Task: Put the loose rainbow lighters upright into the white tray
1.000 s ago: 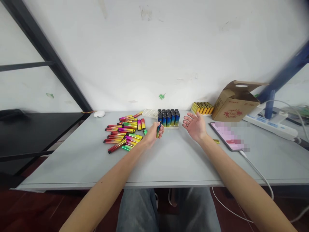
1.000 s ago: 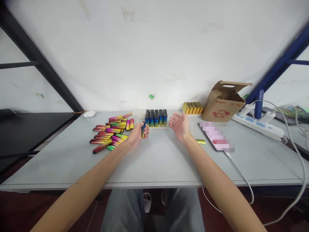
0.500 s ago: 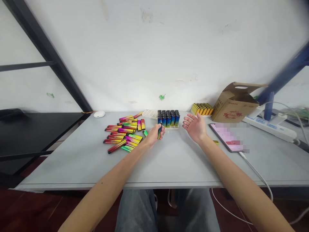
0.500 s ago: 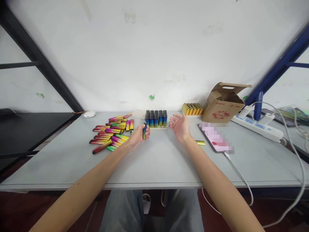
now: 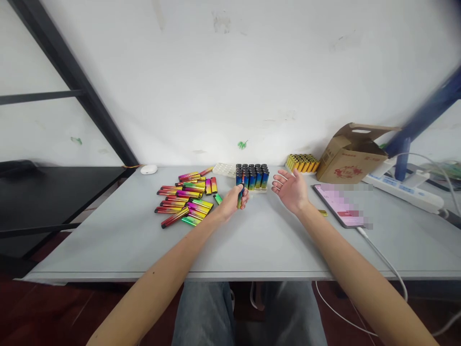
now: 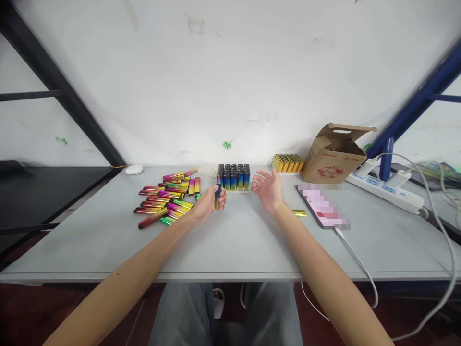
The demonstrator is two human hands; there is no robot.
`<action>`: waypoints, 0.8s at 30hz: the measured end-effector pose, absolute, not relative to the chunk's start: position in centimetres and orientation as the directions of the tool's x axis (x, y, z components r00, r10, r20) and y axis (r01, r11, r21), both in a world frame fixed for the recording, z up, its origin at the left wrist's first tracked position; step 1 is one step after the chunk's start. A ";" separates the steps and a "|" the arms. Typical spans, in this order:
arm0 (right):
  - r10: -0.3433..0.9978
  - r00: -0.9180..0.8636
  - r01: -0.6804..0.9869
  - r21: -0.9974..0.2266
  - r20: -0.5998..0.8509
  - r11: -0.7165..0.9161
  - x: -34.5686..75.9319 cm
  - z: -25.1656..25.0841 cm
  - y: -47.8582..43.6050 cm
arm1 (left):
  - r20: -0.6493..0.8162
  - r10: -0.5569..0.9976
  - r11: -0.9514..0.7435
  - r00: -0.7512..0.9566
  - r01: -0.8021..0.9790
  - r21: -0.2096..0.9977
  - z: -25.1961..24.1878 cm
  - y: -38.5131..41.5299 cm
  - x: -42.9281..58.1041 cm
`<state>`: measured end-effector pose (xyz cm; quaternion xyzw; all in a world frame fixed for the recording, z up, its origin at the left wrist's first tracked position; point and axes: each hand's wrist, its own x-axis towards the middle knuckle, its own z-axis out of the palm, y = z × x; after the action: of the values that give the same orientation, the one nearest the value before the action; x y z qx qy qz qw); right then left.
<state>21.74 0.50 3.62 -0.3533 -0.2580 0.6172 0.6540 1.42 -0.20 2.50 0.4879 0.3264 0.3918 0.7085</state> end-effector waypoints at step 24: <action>0.803 -0.047 0.341 -0.746 0.594 0.572 19.9 2.3 -0.9 | 0.027 0.827 0.031 0.562 -0.093 0.995 2.0 -0.9 1.3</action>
<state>19.89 -0.89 2.28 -0.4130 -0.6927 0.2086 0.5532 1.31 -0.87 2.00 0.5992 0.3063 0.3541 0.6495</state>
